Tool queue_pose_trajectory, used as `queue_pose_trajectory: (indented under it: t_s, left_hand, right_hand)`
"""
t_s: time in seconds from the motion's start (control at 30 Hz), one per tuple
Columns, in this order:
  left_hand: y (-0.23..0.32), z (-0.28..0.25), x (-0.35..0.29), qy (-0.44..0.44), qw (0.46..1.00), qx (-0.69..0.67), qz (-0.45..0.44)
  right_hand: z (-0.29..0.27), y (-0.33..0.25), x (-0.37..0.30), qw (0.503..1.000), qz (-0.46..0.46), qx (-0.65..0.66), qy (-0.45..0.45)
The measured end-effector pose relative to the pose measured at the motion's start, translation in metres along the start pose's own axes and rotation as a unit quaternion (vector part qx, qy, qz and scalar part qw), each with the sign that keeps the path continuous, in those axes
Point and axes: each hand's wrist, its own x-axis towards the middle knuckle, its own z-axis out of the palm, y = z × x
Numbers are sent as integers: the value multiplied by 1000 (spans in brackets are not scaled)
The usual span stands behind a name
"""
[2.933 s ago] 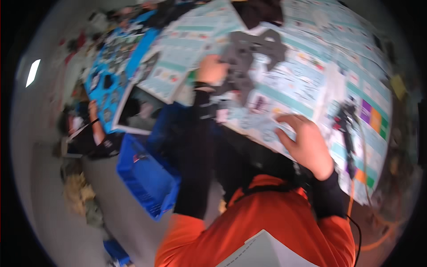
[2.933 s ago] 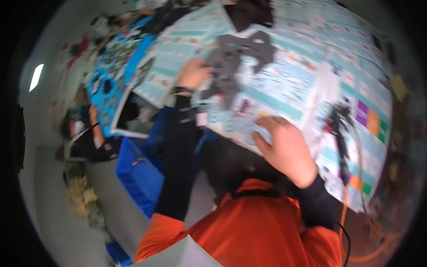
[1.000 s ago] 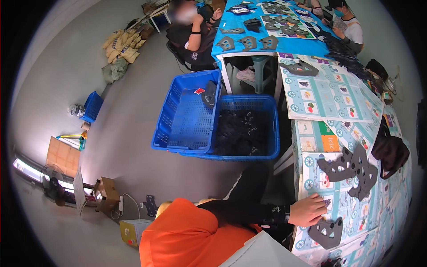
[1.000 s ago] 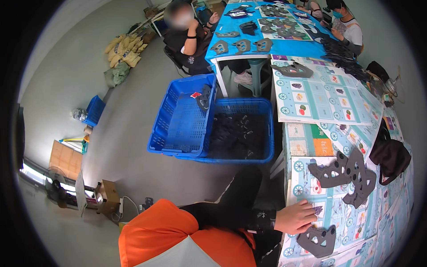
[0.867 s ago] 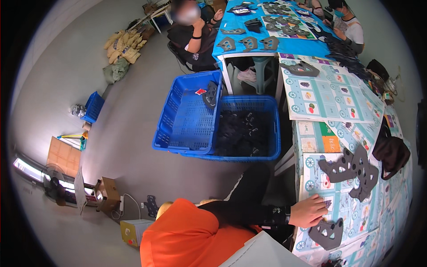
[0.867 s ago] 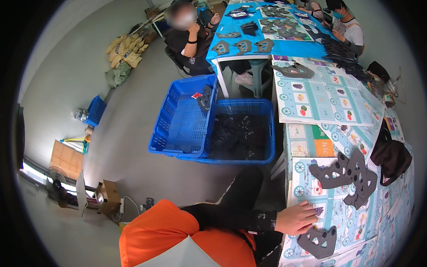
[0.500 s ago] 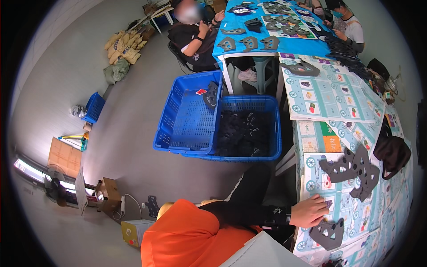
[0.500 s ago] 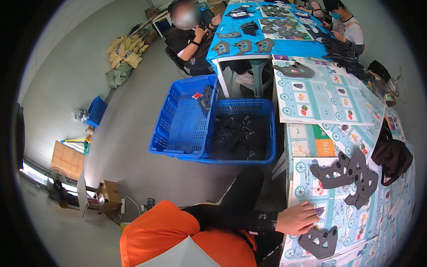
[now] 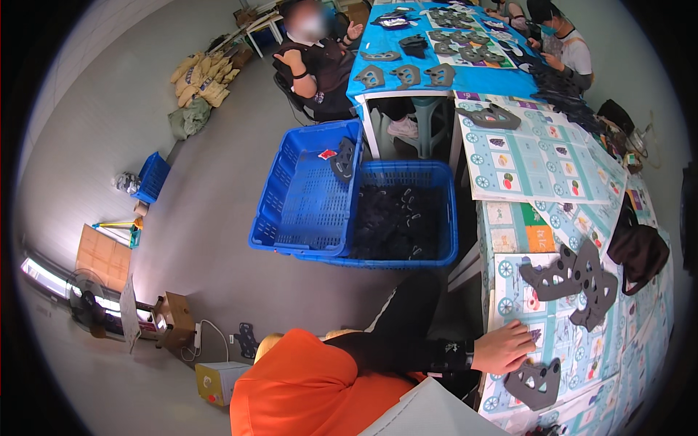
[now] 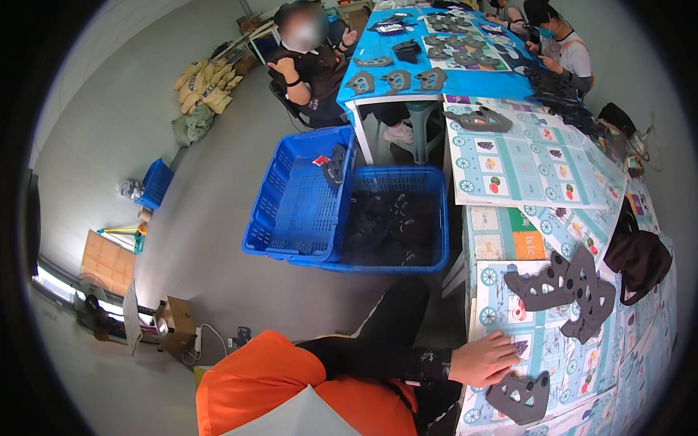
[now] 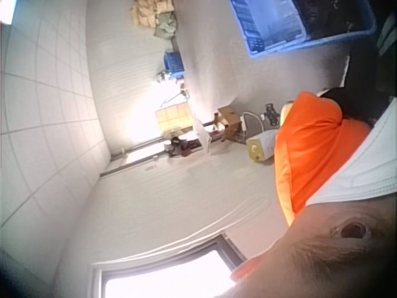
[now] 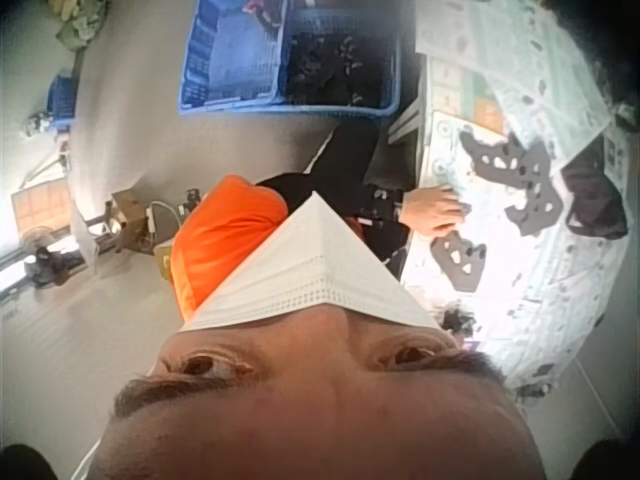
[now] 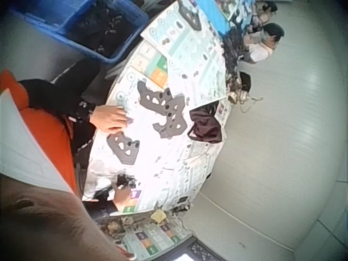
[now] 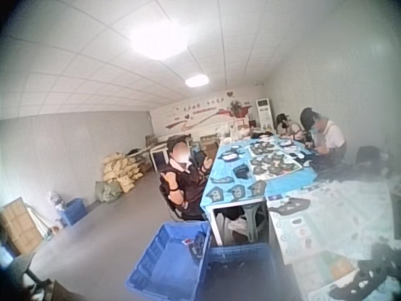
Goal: Applying adhesive to grey shoe upper components using a pneumatic spray gun.
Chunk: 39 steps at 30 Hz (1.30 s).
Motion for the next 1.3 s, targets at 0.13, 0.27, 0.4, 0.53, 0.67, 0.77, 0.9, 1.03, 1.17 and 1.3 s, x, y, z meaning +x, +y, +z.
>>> queue_pose_trajectory:
  t_s: [0.13,0.27,0.4,0.53,0.67,0.77,0.9,1.03,1.17,1.3]
  left_hand:
    - [-1,1,-1,21,1000,0,-1]
    - [-1,0,0,22,1000,-2,-2]
    - [0,-1,0,1,1000,-12,-3]
    - [-2,0,-1,23,1000,-15,-3]
    - [-3,2,-1,26,999,-29,-6]
    - [-3,2,-1,30,999,-27,-7]
    - [-4,4,-2,3,999,-35,-7]
    - [-2,2,0,7,999,-36,-17]
    - [7,-29,7,37,970,-233,-58]
    - [3,-99,10,-314,605,-732,-1]
  right_hand:
    - [-8,-6,3,943,218,44,-247]
    - [-2,-3,3,960,-166,51,218]
    - [4,1,-2,1000,8,2,-2]
    - [-2,-3,1,991,-76,50,94]
    - [-18,-16,9,966,-155,112,172]
    - [-28,-24,12,991,83,39,-101]
    - [-36,-28,13,936,237,-18,-261]
    - [-37,-27,12,943,238,-7,-233]
    - [-38,-29,12,948,234,4,-217]
    - [-37,-34,17,952,230,20,-200]
